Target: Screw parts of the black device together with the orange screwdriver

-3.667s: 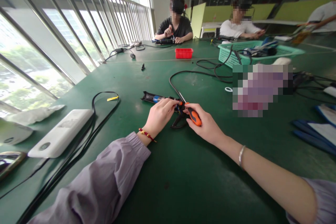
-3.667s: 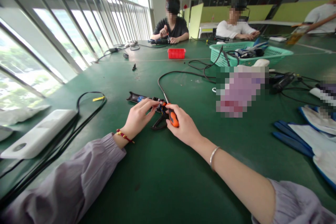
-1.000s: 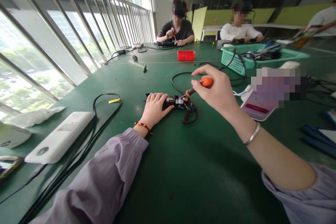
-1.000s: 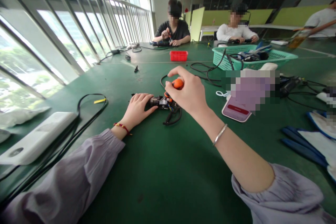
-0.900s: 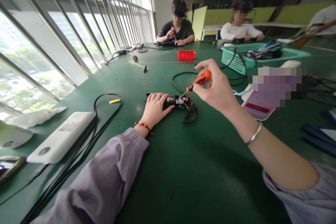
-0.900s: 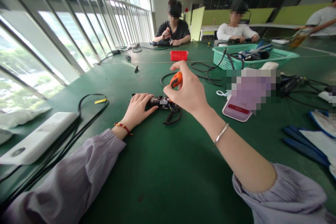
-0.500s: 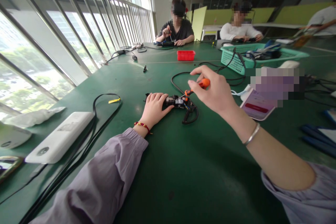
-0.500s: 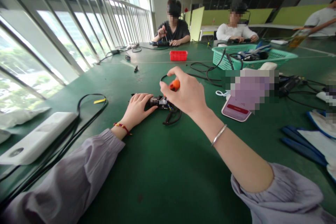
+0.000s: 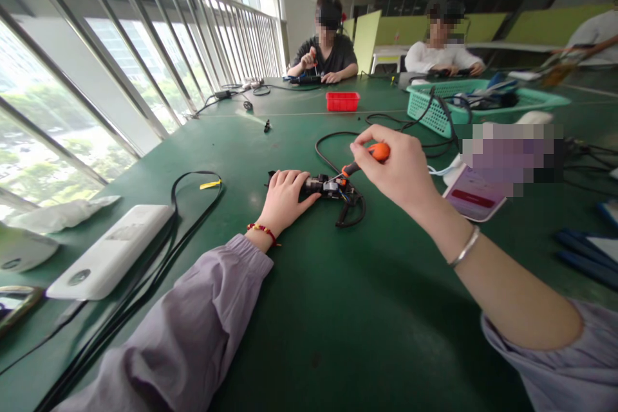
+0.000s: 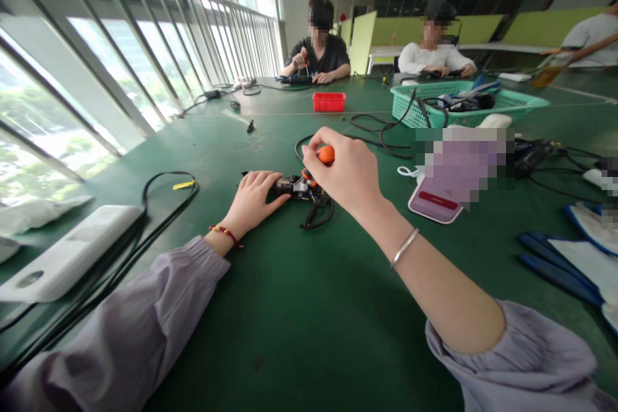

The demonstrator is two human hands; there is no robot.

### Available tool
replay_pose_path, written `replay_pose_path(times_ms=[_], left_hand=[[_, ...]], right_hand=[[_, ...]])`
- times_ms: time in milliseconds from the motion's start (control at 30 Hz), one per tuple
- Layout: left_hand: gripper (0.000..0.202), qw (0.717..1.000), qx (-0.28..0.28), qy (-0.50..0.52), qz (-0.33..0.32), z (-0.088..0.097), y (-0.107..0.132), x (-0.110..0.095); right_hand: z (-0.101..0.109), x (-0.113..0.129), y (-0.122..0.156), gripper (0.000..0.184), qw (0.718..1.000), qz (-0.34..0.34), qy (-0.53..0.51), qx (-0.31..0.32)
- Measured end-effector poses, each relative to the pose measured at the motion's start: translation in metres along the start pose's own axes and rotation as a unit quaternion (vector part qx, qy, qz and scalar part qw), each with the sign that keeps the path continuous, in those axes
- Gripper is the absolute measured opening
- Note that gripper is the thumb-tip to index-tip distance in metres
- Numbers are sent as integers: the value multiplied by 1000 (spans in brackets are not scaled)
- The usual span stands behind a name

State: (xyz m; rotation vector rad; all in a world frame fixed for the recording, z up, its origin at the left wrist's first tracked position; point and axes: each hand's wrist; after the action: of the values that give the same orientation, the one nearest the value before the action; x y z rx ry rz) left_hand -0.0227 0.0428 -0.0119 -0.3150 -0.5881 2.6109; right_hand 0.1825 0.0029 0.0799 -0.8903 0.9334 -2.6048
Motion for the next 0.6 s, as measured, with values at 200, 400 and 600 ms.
replay_pose_path(times_ms=[200,400,600], left_hand=[[47,1000,0,8,4,0,0,0],[47,1000,0,10,2,1,0,0],[46,1000,-1,9,2,0,0,0]], right_hand=[[-1,1,0,36,999,-8,-31,-9],[0,0,-1,20,999,-11,-39,7],[-1,0,0,27,999,-22,-44,3]])
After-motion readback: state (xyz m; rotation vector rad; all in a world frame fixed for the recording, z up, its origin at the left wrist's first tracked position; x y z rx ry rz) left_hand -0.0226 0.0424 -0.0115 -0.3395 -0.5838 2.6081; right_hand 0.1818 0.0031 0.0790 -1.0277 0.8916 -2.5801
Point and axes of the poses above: each hand's wrist, its own y-axis away from the middle knuckle, its own z-axis out of the back of the hand, x = y × z, and after that the axes turned 2 degrees about y, right-handed
